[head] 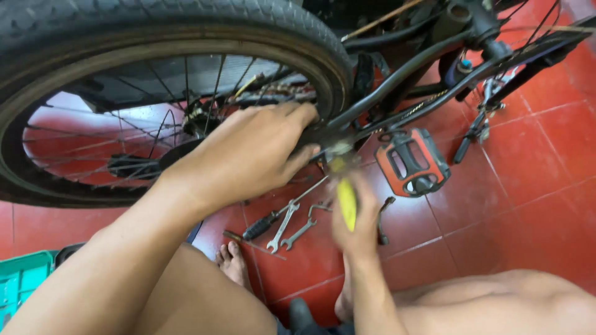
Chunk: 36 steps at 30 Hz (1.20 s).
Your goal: The person is cleaning a bicycle chain with a brush and then using wrenches and a screwdriver to perform maintenance on the rear wheel and derailleur.
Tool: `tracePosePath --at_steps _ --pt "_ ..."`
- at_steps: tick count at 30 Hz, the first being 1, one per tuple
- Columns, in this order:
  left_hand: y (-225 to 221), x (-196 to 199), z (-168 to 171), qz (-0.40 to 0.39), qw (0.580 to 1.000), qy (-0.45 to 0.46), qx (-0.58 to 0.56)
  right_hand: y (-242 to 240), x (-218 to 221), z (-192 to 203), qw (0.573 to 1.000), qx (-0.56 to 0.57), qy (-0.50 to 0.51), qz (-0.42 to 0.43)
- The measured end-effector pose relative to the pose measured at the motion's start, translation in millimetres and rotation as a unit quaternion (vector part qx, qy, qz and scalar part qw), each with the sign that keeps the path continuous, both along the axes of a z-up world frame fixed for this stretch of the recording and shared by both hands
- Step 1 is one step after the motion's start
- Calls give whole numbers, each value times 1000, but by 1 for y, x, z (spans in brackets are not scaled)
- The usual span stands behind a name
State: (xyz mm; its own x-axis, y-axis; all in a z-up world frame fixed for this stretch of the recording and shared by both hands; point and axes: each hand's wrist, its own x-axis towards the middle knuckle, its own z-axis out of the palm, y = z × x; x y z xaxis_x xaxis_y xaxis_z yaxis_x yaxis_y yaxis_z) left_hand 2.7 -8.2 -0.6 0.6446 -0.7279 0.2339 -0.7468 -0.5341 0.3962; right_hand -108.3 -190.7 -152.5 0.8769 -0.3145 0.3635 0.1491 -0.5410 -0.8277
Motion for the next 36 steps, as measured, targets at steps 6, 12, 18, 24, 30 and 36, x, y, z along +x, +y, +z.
tracePosePath --at_steps 6,12,18,24,30,36 --pt "9 1 1 -16 999 33 -17 6 -2 11 957 183 42 223" --pt "11 0 7 -2 995 95 -28 6 0 32 991 89 36 88" --pt "9 2 2 -7 996 78 -52 -7 16 49 998 -32 41 18" --pt "10 2 0 -11 997 66 -50 -7 9 70 925 153 171 303" --pt "10 0 3 -14 996 69 -52 6 10 39 1000 -9 20 -14" --pt "8 6 5 -15 987 108 -119 0 -9 56 918 317 60 231"
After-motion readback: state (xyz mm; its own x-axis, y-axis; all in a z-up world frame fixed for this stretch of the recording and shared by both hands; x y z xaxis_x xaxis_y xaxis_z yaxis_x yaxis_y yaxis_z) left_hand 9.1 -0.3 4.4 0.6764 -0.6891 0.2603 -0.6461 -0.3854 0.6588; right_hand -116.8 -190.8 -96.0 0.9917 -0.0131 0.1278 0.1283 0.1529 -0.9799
